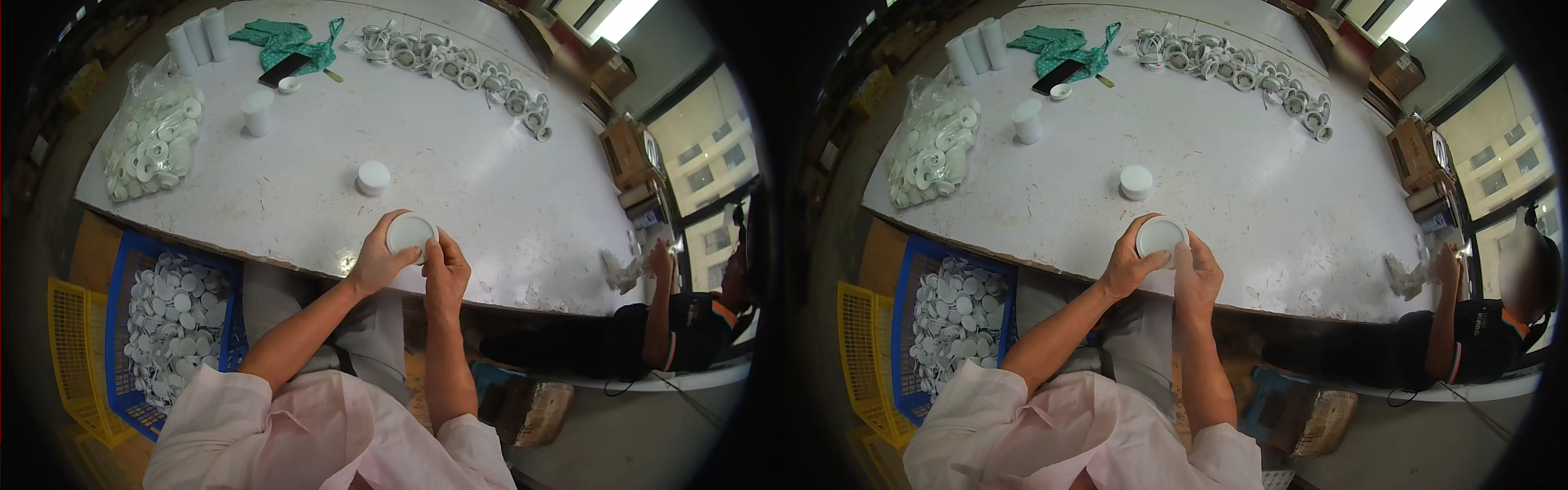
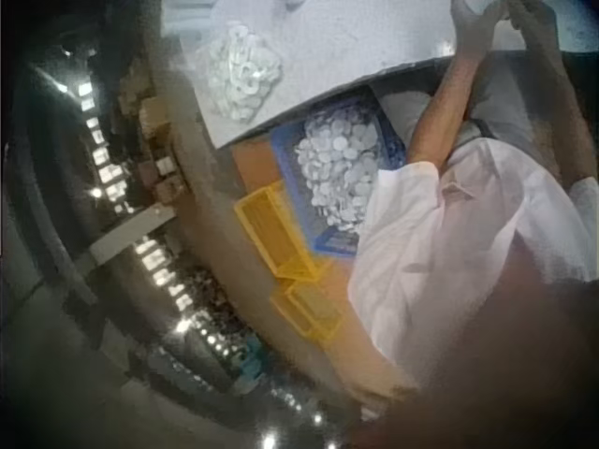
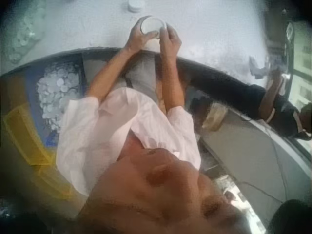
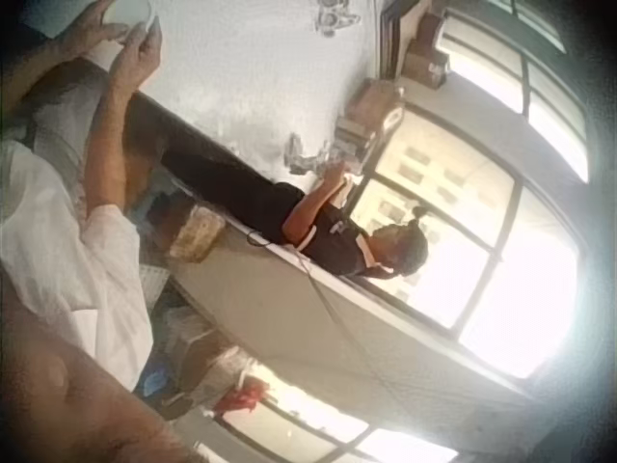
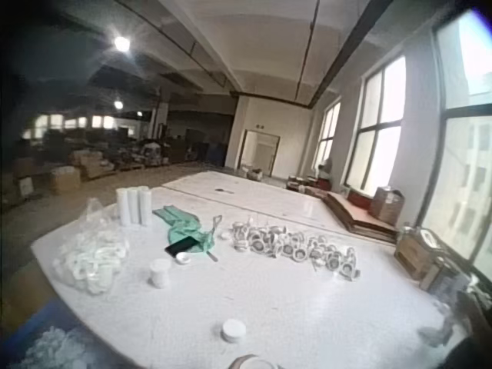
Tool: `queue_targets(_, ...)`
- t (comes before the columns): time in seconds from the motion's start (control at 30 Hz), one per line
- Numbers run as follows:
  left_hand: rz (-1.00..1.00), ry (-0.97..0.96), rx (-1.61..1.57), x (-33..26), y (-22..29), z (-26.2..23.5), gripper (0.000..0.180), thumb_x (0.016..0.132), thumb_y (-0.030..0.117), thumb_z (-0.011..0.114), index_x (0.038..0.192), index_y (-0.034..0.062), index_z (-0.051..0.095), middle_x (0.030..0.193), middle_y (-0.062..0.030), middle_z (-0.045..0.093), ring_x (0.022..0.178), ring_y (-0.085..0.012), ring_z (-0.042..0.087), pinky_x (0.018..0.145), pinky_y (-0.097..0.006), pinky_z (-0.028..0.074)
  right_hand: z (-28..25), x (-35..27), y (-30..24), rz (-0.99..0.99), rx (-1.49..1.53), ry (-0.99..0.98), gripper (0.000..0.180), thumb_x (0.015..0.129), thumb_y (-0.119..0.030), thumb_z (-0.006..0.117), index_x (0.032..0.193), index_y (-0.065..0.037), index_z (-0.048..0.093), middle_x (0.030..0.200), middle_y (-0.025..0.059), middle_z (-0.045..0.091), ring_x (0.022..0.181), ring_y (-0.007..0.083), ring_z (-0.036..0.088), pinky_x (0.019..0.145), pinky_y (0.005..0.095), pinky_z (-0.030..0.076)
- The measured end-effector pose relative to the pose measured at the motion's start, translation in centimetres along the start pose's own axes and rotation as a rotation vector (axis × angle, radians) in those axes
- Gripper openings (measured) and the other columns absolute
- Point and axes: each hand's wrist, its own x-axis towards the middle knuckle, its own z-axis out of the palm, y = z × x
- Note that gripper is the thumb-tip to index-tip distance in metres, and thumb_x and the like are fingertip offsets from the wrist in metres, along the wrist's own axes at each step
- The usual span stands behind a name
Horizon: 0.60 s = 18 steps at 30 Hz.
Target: The person arranges light parts on the table, then repeatedly assembles circular LED lights by fitting housing pieces and round caps onto the light modules by hand.
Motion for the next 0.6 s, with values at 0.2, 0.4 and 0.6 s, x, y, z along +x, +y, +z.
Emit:
queue_targets(0.2,-0.061,0.034,-0.186,0.0,-0.3,-1.1,0.061,0.078,0.005,0.062,0.135,0.0005,0.038,0.114,-0.0112,0.054,0.103,-0.0173,0.054,0.086,-0.029,0.046,-2.2,-0.4,-0.7,0.005,-0.034,-0.1,0.039,0.09,-0.009,0.059,0.126,0.005,0.054,0.08,0.0024,0.06,0.063,0.0065,0.049,0.058,0.0214,0.043)
queue_targets(0.4,-0.141,0.17,-0.111,-11.5,-0.4,-18.3,0.07,0.079,0.008,0.053,0.143,0.0061,0.025,0.122,-0.0222,0.052,0.096,-0.027,0.061,0.052,-0.026,0.051,-27.2,-4.9,-4.2,-0.206,-0.544,0.644,0.047,0.085,-0.012,0.065,0.129,-0.001,0.053,0.068,0.0018,0.059,0.06,0.0079,0.053,0.058,0.0249,0.047)
queue_targets(0.6,-0.574,0.171,0.574,-15.3,0.2,-22.9,0.046,0.084,0.005,0.063,0.126,-0.0075,0.05,0.113,-0.0168,0.061,0.099,-0.0269,0.059,0.088,-0.037,0.046,-53.8,-32.7,-21.3,-0.08,-1.377,1.912,0.067,0.08,-0.023,0.06,0.139,0.001,0.037,0.107,0.024,0.064,0.099,0.0386,0.061,0.091,0.0439,0.045)
